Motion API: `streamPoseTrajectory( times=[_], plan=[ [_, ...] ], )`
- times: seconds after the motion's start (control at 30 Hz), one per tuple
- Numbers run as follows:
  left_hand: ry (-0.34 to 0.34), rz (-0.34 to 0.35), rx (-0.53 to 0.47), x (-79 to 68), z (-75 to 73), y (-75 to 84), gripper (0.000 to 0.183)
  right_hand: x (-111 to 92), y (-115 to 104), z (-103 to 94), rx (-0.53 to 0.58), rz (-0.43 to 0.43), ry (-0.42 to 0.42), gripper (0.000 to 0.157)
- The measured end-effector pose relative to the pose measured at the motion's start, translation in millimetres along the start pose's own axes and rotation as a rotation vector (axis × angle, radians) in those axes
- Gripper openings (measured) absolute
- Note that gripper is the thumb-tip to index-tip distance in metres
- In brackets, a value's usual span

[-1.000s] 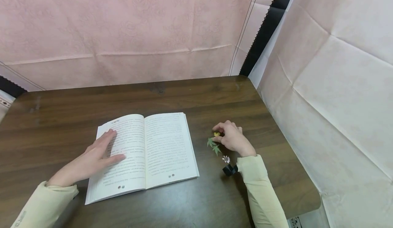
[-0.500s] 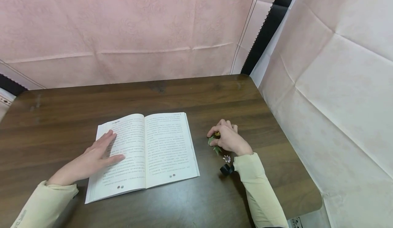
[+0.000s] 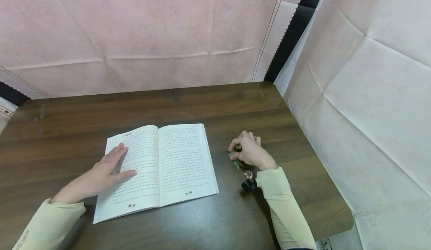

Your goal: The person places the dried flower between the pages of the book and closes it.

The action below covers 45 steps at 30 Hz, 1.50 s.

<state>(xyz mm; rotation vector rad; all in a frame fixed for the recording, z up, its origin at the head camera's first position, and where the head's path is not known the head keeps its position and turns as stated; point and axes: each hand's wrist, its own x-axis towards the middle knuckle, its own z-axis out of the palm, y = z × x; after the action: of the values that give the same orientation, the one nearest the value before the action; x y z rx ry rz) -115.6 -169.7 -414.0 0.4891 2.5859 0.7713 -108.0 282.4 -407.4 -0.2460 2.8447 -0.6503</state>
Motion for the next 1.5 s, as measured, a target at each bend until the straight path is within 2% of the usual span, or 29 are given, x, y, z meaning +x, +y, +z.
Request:
streamPoseTrajectory(
  times=[0.9, 1.3, 1.4, 1.5],
  plan=[
    [0.019, 0.025, -0.011, 1.2, 3.0, -6.2, 0.106, -0.7, -1.3, -2.1, 0.008, -0.012, 0.019, 0.012],
    [0.013, 0.021, -0.011, 0.1, 3.0, -5.5, 0.105, -1.0, -1.9, -2.3, 0.027, 0.010, 0.022, 0.011],
    [0.016, 0.022, -0.007, 0.1, 2.2, -4.6, 0.105, 0.0, -2.5, -2.7, 0.028, 0.006, 0.007, 0.010],
    [0.015, 0.022, -0.007, -0.1, 1.8, -4.5, 0.105, 1.1, -2.7, -3.1, 0.009, 0.004, -0.028, 0.018]
  ],
)
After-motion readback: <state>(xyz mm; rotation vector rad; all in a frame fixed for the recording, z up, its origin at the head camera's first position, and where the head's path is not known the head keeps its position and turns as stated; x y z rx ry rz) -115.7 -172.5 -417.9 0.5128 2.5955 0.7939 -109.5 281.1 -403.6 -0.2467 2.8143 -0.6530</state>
